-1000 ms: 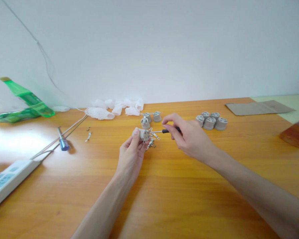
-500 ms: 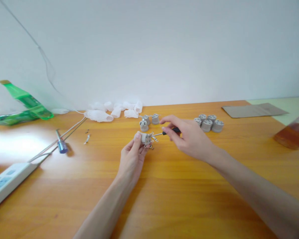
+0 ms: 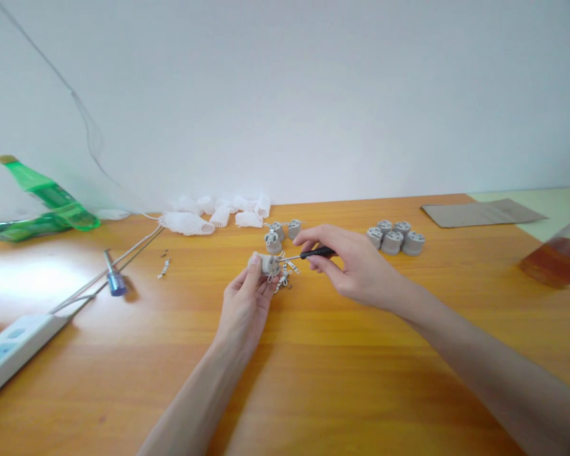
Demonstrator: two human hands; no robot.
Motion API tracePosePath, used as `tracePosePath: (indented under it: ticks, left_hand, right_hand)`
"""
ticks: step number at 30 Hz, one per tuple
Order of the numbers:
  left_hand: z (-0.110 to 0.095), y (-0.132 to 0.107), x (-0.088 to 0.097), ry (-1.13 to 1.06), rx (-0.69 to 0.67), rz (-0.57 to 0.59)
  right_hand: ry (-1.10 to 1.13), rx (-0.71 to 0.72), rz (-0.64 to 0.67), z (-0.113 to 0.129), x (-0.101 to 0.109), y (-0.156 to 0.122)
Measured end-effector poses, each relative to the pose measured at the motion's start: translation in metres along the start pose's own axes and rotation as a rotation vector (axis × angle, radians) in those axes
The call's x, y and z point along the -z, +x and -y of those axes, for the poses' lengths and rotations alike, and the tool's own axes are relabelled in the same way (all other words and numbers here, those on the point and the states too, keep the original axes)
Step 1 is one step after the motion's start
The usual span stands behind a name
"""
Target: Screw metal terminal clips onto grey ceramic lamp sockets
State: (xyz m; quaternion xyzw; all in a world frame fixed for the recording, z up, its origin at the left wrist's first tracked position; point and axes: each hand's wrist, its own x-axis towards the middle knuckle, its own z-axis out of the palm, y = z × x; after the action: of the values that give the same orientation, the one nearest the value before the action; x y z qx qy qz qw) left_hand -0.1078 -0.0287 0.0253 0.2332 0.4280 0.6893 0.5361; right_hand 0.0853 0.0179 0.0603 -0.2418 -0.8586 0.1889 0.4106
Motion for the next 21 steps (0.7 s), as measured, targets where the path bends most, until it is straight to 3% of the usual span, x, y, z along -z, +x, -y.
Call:
tracePosePath:
  ticks: [5,11,17,21]
  left_hand:
    - [0.003,-0.0006,0.0016,0.012,0.011,0.022]
    - [0.0012,0.0005,0.0026,0.005,0.012,0.014]
    - [0.003,-0.0004,0.0029,-0.017,0.037,0.028]
    - [0.0021,0.0016,0.0032,-0.039,0.046,-0.001]
  right_hand:
    - [-0.173,-0.193,0.031,-0.0027,-0.0003,0.0006]
    - [0.025,-0.025,0.014,-0.0066,0.0022,0.0002]
    - [0.016,-0.282,-0.011,-0.0045,0.0023,0.0003]
    - [0.057,-0.1,-0.002,-0.0048,0.0033,0.0011]
